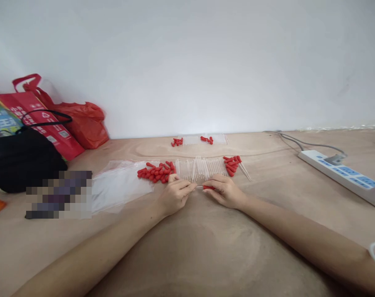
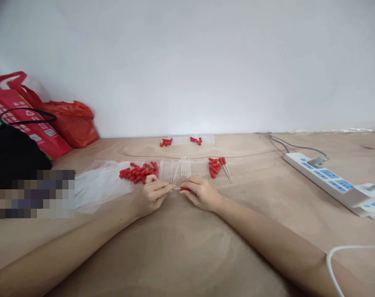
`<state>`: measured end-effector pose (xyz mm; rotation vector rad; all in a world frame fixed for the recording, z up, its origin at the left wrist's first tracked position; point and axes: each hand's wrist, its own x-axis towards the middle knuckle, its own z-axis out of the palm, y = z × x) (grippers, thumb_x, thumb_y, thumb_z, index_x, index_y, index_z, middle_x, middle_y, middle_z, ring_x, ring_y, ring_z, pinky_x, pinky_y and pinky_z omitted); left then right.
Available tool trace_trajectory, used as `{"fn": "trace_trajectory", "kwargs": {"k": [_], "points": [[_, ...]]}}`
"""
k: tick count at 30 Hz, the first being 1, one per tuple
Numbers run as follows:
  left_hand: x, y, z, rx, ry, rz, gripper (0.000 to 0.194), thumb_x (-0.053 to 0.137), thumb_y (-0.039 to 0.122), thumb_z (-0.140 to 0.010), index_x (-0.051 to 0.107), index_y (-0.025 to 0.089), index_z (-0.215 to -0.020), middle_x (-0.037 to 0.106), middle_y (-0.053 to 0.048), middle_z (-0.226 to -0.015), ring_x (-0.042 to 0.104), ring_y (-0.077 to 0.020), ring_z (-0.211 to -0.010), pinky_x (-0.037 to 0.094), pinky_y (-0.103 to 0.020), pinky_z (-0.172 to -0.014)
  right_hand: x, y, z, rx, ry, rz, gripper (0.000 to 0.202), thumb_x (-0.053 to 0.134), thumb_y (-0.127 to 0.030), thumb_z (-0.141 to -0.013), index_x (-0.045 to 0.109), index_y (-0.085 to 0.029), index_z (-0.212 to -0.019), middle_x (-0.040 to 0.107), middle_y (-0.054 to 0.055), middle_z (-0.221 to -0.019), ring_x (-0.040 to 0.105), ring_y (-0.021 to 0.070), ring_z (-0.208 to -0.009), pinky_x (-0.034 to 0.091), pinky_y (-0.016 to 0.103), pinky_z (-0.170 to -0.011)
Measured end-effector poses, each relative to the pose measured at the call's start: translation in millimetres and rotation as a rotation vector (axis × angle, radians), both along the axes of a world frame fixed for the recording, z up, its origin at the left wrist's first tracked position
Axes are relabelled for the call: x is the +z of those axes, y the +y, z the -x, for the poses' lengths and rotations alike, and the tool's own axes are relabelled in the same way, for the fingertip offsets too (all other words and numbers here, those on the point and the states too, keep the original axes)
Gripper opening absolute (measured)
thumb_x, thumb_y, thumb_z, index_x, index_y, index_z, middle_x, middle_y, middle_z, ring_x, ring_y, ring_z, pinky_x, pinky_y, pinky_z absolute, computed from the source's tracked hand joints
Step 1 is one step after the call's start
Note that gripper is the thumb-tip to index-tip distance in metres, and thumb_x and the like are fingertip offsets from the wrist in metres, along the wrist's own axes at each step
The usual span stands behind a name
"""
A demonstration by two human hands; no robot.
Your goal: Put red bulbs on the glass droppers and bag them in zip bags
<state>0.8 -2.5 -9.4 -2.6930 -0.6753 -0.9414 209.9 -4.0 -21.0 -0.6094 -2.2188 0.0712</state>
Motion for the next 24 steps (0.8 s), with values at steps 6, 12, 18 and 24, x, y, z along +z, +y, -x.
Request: {"fn": "trace_trajectory", "kwargs": {"k": [6,12,18,24], "points": [[0.7,-2,-3,0.003,0.019,0.004,0.024,0.038,0.006,-0.082,0.057,0.017,-0.092,0.064,-0.001,-0.071,0.053,-0.0110,-0.060,0.027,-0.031,-0.067,-1.6,2,0,-0.003,-0.051,-0.029,0.015,0.048,-0.022,-0.082,0.058,-0.014,-0.090,0.060,0.007,-0.077,0.053,0.0151,-0.071,0.044,0.029,-0.067],[2.4,-4,-4,0.016,0.019,0.010,0.024,0.038,0.007,-0.082,0.058,0.017,-0.092,0.064,-0.001,-0.069,0.054,-0.0109,-0.060,0.028,-0.031,-0.069,0.6,3,1,0.001,-0.095,-0.029,0.018,0.044,-0.024,-0.085,0.058,-0.014,-0.089,0.061,0.007,-0.076,0.054,0.0150,-0.071,0.041,0.029,-0.065],[1.2,-4,-3,0.050,-0.003,0.044,0.021,0.040,0.014,-0.086,0.059,0.019,-0.094,0.067,-0.001,-0.074,0.058,-0.0110,-0.063,0.030,-0.032,-0.073,6.5,5,-3,-0.005,-0.134,0.064,0.018,0.044,-0.023,-0.084,0.060,-0.015,-0.089,0.063,0.008,-0.078,0.055,0.0167,-0.073,0.039,0.032,-0.068],[-0.9,-3,-5,0.093,-0.171,0.083,0.015,0.045,0.021,-0.085,0.058,0.020,-0.093,0.070,-0.001,-0.079,0.061,-0.0105,-0.061,0.034,-0.034,-0.083,3.2,3,8,0.026,0.424,0.654,0.029,0.063,-0.033,-0.070,0.051,-0.019,-0.093,0.060,0.002,-0.076,0.057,0.0138,-0.070,0.044,0.028,-0.065]]}}
